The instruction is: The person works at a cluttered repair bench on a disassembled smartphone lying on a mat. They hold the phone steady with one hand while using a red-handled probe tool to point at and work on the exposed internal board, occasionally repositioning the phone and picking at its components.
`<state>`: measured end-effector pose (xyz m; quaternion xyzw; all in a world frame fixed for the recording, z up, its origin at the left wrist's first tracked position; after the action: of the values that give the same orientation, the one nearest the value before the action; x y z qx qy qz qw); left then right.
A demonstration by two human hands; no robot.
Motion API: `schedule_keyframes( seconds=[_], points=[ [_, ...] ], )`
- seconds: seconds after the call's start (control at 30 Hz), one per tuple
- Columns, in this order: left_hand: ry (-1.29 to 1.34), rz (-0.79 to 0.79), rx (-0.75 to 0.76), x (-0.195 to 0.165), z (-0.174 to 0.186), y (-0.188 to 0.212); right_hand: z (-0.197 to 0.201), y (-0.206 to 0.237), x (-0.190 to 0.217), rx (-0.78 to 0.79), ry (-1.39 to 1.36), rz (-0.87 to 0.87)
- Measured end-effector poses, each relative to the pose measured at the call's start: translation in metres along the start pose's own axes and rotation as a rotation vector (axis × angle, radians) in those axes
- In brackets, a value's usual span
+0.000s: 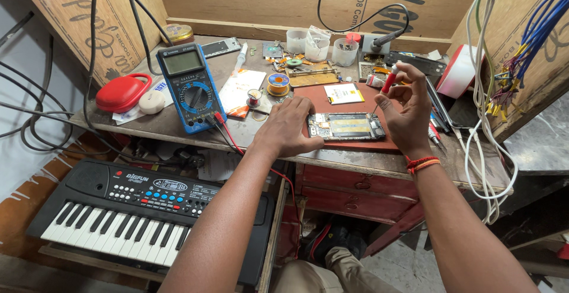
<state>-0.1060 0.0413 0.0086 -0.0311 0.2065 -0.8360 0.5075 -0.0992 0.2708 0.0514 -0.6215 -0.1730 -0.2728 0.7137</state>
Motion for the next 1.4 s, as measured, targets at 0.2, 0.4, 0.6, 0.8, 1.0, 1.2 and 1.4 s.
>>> schedule_keyframes(
  seconds=[0.2, 0.4, 0.6, 0.8, 1.0, 1.2, 1.4],
  points=[
    [-0.012, 0.006, 0.01, 0.0, -0.001, 0.0, 0.0, 0.0, 0.003, 0.01, -0.021, 0.019],
    [0.0, 0.02, 0.017, 0.0, -0.001, 0.0, 0.002, -0.001, -0.003, 0.0, -0.083, -0.038],
    [-0.004, 0.018, 0.016, 0.0, -0.001, 0.0, 0.001, -0.001, 0.0, 0.007, 0.028, 0.011],
    [-0.003, 0.013, 0.013, 0.001, -0.002, 0.0, -0.001, -0.001, -0.002, 0.026, -0.093, -0.014],
    [-0.009, 0.013, 0.011, 0.002, -0.003, 0.001, 0.0, -0.001, -0.003, 0.014, -0.016, -0.022],
    [-0.014, 0.012, 0.006, 0.002, -0.003, 0.001, 0.0, 0.0, -0.001, 0.007, 0.023, -0.017],
    [-0.018, 0.022, 0.032, 0.003, -0.005, 0.0, 0.0, -0.001, -0.004, 0.004, -0.052, -0.037]
  ],
)
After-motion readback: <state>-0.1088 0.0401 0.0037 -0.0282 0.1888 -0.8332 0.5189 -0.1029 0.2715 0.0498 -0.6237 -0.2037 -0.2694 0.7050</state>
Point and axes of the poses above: each hand's wrist, its own y-axis away from the middle knuckle, its own z-axis out of the back of the hand, x = y × z, the point moved 9 cm from there along -y, towards the middle knuckle, and after that the axes turned 14 degrees about -y, right-handed, at the moved point
